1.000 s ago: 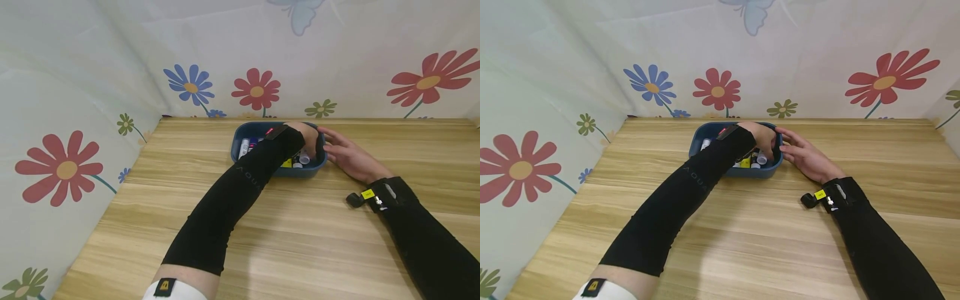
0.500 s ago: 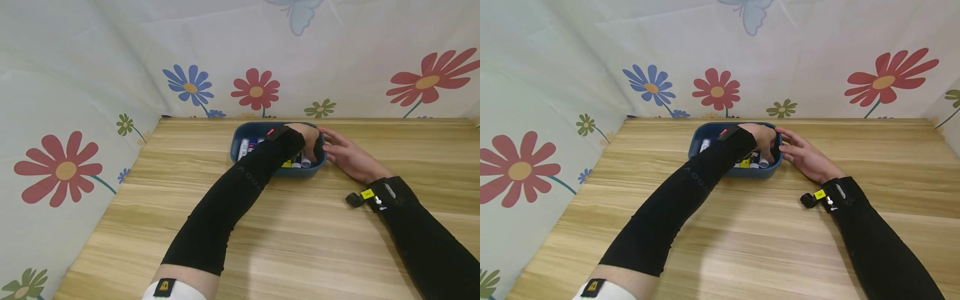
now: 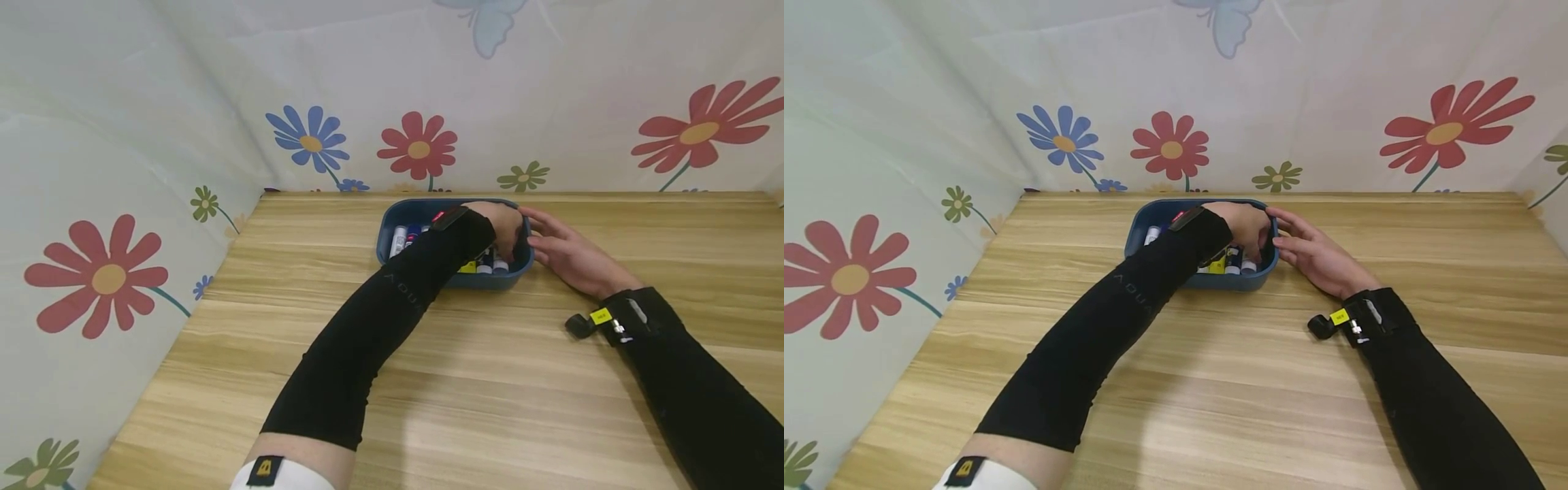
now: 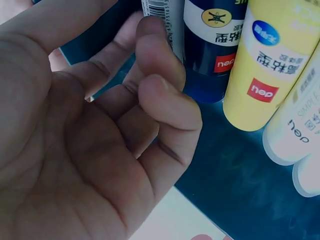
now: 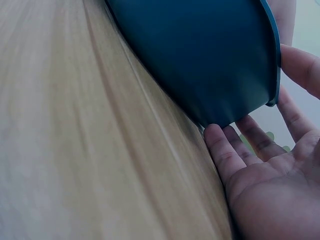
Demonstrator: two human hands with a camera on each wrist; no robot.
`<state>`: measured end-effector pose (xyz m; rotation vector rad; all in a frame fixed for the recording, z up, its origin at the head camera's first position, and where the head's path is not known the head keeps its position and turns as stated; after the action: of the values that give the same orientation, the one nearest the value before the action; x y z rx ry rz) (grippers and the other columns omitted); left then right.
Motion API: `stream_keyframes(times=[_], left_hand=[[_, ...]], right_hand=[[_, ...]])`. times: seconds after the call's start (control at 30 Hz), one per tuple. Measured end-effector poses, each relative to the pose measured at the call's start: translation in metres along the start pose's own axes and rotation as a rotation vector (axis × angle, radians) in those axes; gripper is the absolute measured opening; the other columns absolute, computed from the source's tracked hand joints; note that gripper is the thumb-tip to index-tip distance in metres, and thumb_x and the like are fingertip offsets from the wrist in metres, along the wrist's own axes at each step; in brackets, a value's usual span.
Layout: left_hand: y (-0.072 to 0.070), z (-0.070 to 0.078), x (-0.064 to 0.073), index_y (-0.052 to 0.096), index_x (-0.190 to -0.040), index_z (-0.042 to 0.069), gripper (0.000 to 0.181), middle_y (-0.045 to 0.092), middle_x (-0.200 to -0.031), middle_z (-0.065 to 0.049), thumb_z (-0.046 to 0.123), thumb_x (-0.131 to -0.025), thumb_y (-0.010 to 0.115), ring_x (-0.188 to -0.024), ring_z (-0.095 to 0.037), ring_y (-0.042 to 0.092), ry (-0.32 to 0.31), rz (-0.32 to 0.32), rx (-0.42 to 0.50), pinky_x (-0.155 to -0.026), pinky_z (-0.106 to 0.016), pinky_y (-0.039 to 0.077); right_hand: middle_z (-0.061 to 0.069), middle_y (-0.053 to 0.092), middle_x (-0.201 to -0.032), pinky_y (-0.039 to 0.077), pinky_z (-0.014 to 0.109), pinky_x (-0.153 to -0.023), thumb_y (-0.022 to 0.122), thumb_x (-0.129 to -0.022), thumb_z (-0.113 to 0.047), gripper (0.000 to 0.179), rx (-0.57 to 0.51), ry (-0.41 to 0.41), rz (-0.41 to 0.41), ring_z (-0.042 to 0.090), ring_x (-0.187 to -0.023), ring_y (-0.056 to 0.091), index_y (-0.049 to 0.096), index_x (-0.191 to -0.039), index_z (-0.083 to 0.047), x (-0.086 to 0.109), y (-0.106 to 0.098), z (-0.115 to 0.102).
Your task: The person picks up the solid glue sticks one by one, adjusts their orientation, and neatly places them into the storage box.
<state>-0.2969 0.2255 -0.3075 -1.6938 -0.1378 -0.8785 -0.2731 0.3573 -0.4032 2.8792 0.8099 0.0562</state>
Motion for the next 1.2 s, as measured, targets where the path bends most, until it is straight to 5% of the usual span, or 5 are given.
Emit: stream_keyframes(times=[0.23,0.67,0.9,1.2], left_hand=[[0.0,-0.004,0.004,0.069,-0.109,0.024,0.019,0.061,-0.105,0.009,0.028,-0.091,0.07,-0.099,-0.009,0.053,0.076,0.016,0.063,-0.086,-0.027,0.042],[-0.001,-0.008,0.006,0.068,-0.115,0.024,0.02,0.056,-0.095,0.007,0.026,-0.098,0.058,-0.089,-0.01,0.052,0.116,0.016,0.058,-0.073,-0.024,0.039],[0.002,-0.019,0.005,0.067,-0.112,0.018,0.019,0.059,-0.096,0.001,0.024,-0.098,0.056,-0.078,-0.012,0.053,0.227,0.063,0.152,-0.066,-0.023,0.04],[0.005,-0.037,0.012,0.061,-0.117,0.017,0.019,0.059,-0.106,-0.003,0.024,-0.1,0.055,-0.093,-0.017,0.055,0.276,0.075,0.23,-0.078,-0.026,0.046]], right_hand=[[0.007,0.007,-0.163,0.038,0.018,-0.102,0.041,-0.105,-0.009,0.057,-0.007,-0.003,0.003,0.004,-0.132,0.039,0.024,-0.156,-0.026,0.0,0.0,0.0],[0.008,0.002,-0.164,0.038,0.018,-0.102,0.04,-0.105,-0.009,0.057,-0.012,-0.006,-0.006,0.003,-0.132,0.039,0.023,-0.156,-0.026,-0.001,0.0,-0.001],[0.008,0.004,-0.164,0.039,0.018,-0.103,0.039,-0.105,-0.007,0.058,-0.017,-0.013,-0.021,0.005,-0.134,0.038,0.022,-0.157,-0.026,-0.004,-0.001,-0.002],[0.012,-0.004,-0.164,0.039,0.019,-0.103,0.04,-0.104,-0.007,0.059,-0.029,0.004,-0.011,0.014,-0.139,0.03,0.021,-0.157,-0.025,0.0,0.0,0.001]])
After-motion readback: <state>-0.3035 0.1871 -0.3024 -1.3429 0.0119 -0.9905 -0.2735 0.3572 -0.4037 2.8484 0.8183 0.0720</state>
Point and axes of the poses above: each hand's wrist, its own x-axis away from the middle knuckle, its own y-axis out of the palm, z = x × y, the point moved 4 cm from there along -x, towards the middle knuckle
